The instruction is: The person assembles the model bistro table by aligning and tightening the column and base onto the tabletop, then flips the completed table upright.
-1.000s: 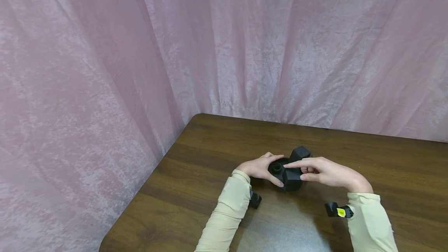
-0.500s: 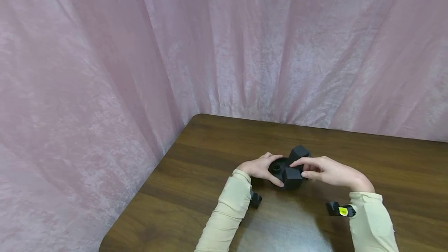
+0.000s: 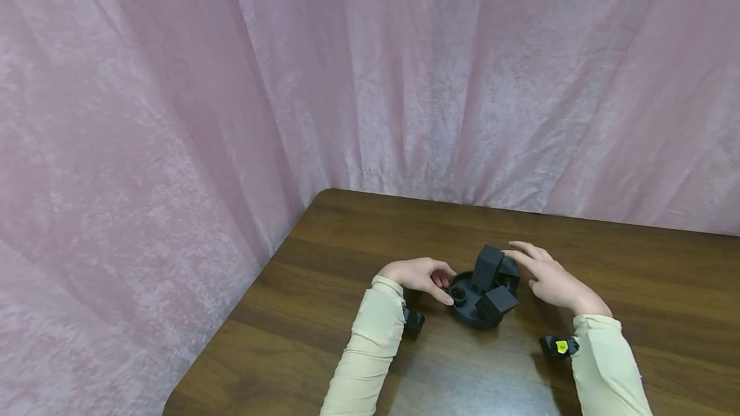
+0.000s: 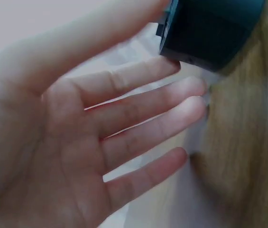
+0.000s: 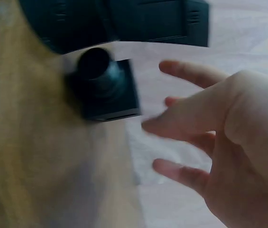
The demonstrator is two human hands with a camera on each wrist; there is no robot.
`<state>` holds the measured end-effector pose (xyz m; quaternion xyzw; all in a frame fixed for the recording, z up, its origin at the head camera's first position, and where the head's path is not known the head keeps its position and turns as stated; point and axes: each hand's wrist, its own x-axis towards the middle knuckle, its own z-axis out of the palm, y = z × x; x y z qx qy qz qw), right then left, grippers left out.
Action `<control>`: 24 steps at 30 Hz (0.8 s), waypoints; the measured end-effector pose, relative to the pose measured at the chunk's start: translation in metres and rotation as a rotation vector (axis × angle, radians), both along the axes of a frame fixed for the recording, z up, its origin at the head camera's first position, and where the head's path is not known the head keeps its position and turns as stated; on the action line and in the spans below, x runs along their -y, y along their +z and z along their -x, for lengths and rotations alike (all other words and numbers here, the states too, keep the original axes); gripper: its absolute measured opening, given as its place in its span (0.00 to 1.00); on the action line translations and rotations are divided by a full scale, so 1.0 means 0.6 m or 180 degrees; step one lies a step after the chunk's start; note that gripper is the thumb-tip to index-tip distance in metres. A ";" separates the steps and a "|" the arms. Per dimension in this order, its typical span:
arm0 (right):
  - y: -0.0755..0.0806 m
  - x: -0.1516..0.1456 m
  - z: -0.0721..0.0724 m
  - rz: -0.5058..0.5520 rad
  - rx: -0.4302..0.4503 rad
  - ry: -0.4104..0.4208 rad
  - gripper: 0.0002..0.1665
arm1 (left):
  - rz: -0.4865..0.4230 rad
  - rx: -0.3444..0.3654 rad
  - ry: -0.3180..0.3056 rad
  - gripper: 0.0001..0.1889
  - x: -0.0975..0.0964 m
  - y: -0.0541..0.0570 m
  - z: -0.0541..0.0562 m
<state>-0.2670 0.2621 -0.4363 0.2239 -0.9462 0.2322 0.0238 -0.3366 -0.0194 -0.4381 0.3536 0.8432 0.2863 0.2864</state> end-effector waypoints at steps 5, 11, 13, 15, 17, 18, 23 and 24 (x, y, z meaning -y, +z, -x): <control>-0.020 0.000 0.004 -0.0073 -0.0052 0.0021 0.39 | -0.0257 0.0076 -0.0016 0.37 0.001 -0.002 0.003; -0.028 -0.003 0.010 0.0109 -0.0099 0.0080 0.35 | -0.0281 0.0099 -0.0215 0.28 0.000 -0.009 0.009; -0.028 -0.006 0.011 0.0150 -0.0098 0.0121 0.34 | -0.0293 0.0043 -0.0223 0.23 0.000 -0.012 0.010; -0.027 -0.009 0.010 0.0157 -0.0058 0.0161 0.36 | -0.0326 -0.0016 -0.0196 0.19 -0.001 -0.015 0.012; -0.025 -0.013 0.008 0.0132 0.0025 0.0185 0.40 | -0.0327 -0.0103 -0.0173 0.17 0.000 -0.017 0.013; -0.024 -0.014 0.007 0.0110 0.0060 0.0198 0.41 | -0.0323 -0.0132 -0.0158 0.16 0.000 -0.017 0.013; -0.013 -0.027 -0.004 0.0023 0.0320 0.0175 0.43 | -0.0292 -0.0233 -0.0173 0.15 -0.003 -0.019 0.013; -0.010 -0.031 -0.006 0.0019 0.0377 0.0158 0.41 | -0.0295 -0.0251 -0.0188 0.15 -0.004 -0.020 0.014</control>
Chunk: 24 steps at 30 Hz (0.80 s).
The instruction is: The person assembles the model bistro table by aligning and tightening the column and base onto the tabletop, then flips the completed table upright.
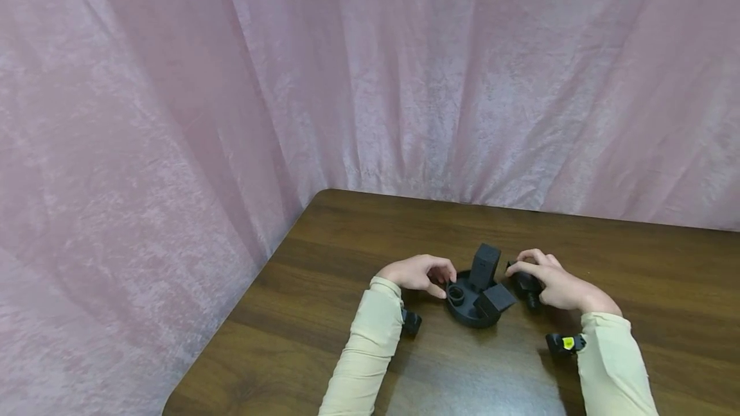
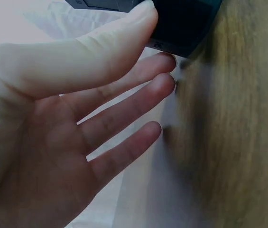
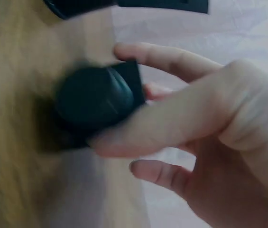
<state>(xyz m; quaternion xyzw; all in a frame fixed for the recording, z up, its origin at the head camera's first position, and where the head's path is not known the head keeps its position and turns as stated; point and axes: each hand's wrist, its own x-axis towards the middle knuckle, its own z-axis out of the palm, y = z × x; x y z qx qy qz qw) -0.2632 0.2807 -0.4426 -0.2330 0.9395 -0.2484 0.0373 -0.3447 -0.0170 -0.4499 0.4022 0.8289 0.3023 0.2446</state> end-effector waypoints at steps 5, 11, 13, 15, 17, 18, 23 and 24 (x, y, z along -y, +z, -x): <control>0.007 -0.025 -0.012 0.0115 0.0415 -0.0138 0.33 | -0.0010 -0.0147 -0.0096 0.14 -0.004 -0.004 0.001; 0.009 -0.053 -0.018 0.0374 0.0845 -0.0110 0.40 | 0.0012 -0.0264 -0.0043 0.13 -0.011 -0.009 0.001; 0.010 -0.059 -0.019 0.0449 0.0976 -0.0084 0.42 | 0.0017 -0.0273 0.0008 0.13 -0.014 -0.008 -0.001; 0.011 -0.063 -0.022 0.0508 0.1080 -0.0074 0.43 | 0.0035 -0.0291 0.0059 0.13 -0.017 -0.007 -0.003; 0.013 -0.068 -0.025 0.0576 0.1205 -0.0091 0.44 | 0.0084 -0.0334 0.0111 0.13 -0.020 -0.007 -0.005; 0.013 -0.070 -0.026 0.0602 0.1282 -0.0117 0.45 | 0.0114 -0.0349 0.0140 0.13 -0.021 -0.005 -0.007; 0.010 -0.083 -0.028 0.0600 0.1303 -0.0164 0.43 | 0.0262 -0.0486 0.0218 0.13 -0.028 0.002 -0.013; 0.009 -0.085 -0.027 0.0570 0.1245 -0.0172 0.41 | 0.0270 -0.0492 0.0223 0.12 -0.029 0.002 -0.013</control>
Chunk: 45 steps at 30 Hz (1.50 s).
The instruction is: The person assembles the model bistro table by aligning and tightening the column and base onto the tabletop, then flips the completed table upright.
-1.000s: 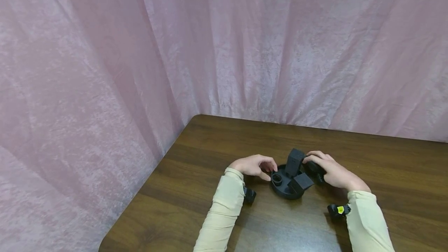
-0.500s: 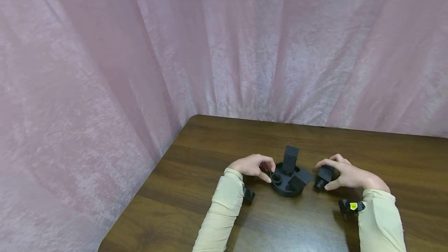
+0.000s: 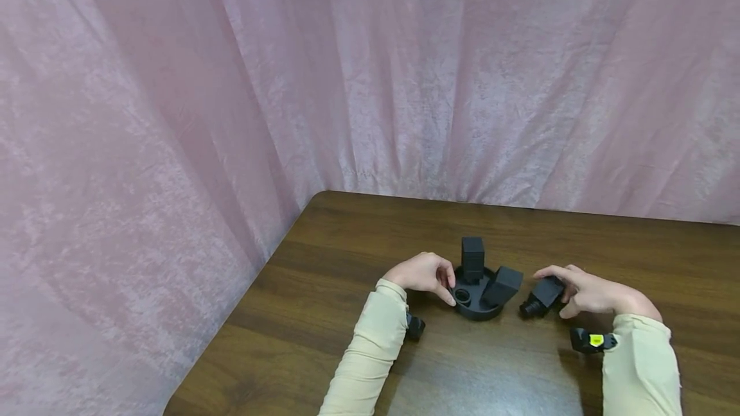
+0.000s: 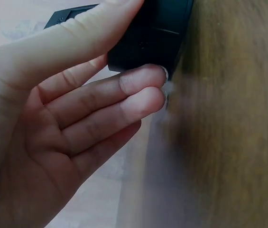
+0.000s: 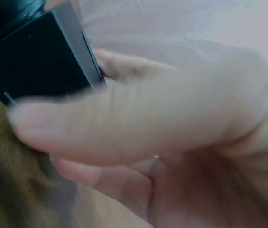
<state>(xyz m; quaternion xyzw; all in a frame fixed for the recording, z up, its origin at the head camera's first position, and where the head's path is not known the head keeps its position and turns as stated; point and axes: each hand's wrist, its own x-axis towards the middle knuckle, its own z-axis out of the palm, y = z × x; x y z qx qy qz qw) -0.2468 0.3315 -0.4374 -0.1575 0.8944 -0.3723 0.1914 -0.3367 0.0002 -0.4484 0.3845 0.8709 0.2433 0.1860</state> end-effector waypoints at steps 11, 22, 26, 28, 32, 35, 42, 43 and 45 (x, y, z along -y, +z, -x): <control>0.002 -0.001 -0.002 -0.0771 -0.1405 -0.0292 0.23 | -0.0112 0.0109 -0.0076 0.09 0.000 0.002 -0.001; 0.075 0.059 -0.017 -0.0096 -0.2176 -0.0953 0.18 | -0.0148 0.0043 -0.0044 0.09 -0.001 -0.004 -0.002; 0.096 0.101 -0.019 0.0051 -0.2540 -0.0604 0.21 | -0.0135 -0.0065 0.0018 0.09 -0.011 -0.005 -0.005; 0.101 0.118 -0.018 0.0054 -0.2681 -0.0380 0.24 | -0.0126 -0.0048 0.0056 0.09 -0.016 -0.006 -0.007; 0.103 0.141 -0.014 -0.0015 -0.2703 -0.0009 0.25 | -0.0204 0.0186 0.0115 0.09 -0.023 -0.005 -0.011; 0.101 0.150 -0.011 -0.0171 -0.2551 0.0155 0.24 | -0.0250 0.0367 0.0087 0.07 -0.026 -0.003 -0.012; 0.096 0.158 -0.008 -0.0468 -0.2103 0.0291 0.26 | -0.0180 0.0418 -0.0088 0.06 -0.024 -0.002 -0.011; 0.096 0.158 -0.008 -0.0483 -0.2083 0.0291 0.26 | -0.0166 0.0411 -0.0102 0.06 -0.024 -0.002 -0.010; 0.097 0.158 -0.008 -0.0488 -0.2068 0.0290 0.26 | -0.0161 0.0416 -0.0112 0.06 -0.023 -0.003 -0.009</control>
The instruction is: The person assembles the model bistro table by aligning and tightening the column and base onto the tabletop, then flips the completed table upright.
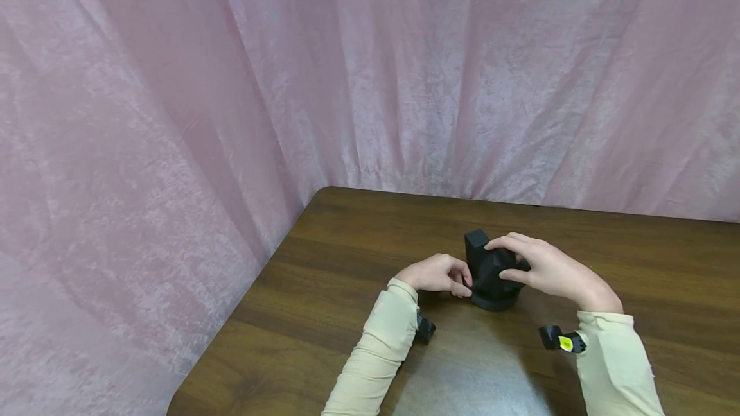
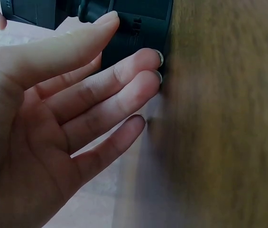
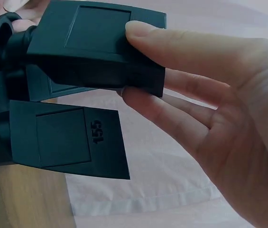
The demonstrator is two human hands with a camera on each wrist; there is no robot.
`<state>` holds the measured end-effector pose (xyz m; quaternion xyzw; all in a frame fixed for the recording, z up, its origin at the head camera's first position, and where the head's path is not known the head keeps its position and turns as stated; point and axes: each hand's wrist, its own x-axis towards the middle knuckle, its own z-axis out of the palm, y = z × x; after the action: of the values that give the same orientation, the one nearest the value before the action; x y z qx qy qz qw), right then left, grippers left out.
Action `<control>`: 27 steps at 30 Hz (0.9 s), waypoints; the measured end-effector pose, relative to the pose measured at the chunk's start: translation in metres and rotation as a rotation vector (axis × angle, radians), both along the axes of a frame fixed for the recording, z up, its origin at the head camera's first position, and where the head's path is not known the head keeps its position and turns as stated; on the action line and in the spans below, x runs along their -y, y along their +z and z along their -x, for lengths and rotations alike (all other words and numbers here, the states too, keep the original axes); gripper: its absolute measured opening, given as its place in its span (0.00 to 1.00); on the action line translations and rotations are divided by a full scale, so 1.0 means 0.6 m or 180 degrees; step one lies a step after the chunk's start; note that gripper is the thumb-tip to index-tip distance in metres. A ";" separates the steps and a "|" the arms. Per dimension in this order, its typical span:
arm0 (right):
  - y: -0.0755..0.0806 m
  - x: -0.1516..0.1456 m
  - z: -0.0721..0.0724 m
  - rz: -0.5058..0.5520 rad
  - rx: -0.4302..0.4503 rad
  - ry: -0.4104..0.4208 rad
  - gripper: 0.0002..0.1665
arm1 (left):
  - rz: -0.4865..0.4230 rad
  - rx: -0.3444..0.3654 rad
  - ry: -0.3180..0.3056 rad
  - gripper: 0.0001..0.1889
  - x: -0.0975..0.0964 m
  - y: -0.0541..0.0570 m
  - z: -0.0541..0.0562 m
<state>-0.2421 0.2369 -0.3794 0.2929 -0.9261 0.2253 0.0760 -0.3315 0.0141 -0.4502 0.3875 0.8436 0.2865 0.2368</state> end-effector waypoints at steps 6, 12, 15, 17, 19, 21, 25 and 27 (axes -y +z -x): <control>0.001 0.001 0.000 0.0014 0.0136 0.0080 0.26 | -0.0007 -0.0093 0.0055 0.07 0.004 -0.003 0.004; 0.001 0.004 0.002 0.0098 0.0436 0.0245 0.28 | -0.0060 -0.0182 0.0071 0.09 0.007 -0.007 0.008; 0.002 0.004 0.003 0.0122 0.0470 0.0307 0.28 | -0.0072 -0.0196 0.0058 0.09 0.008 -0.006 0.008; 0.003 0.004 0.002 0.0091 0.0434 0.0291 0.27 | -0.0072 -0.0204 0.0053 0.09 0.008 -0.005 0.008; 0.002 0.003 0.002 0.0056 0.0399 0.0251 0.26 | -0.0070 -0.0211 0.0054 0.09 0.008 -0.004 0.008; 0.001 0.004 0.002 0.0021 0.0328 0.0227 0.27 | -0.0058 -0.0218 0.0057 0.09 0.007 -0.004 0.008; -0.004 0.006 0.001 0.0056 0.0127 0.0303 0.31 | -0.0033 -0.0225 0.0045 0.10 0.007 -0.004 0.007; -0.005 0.007 0.001 0.0063 0.0056 0.0335 0.34 | -0.0026 -0.0246 0.0028 0.10 0.007 -0.003 0.007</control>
<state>-0.2429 0.2325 -0.3825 0.3384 -0.9078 0.2408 0.0589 -0.3360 0.0100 -0.4519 0.3956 0.8526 0.2759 0.2011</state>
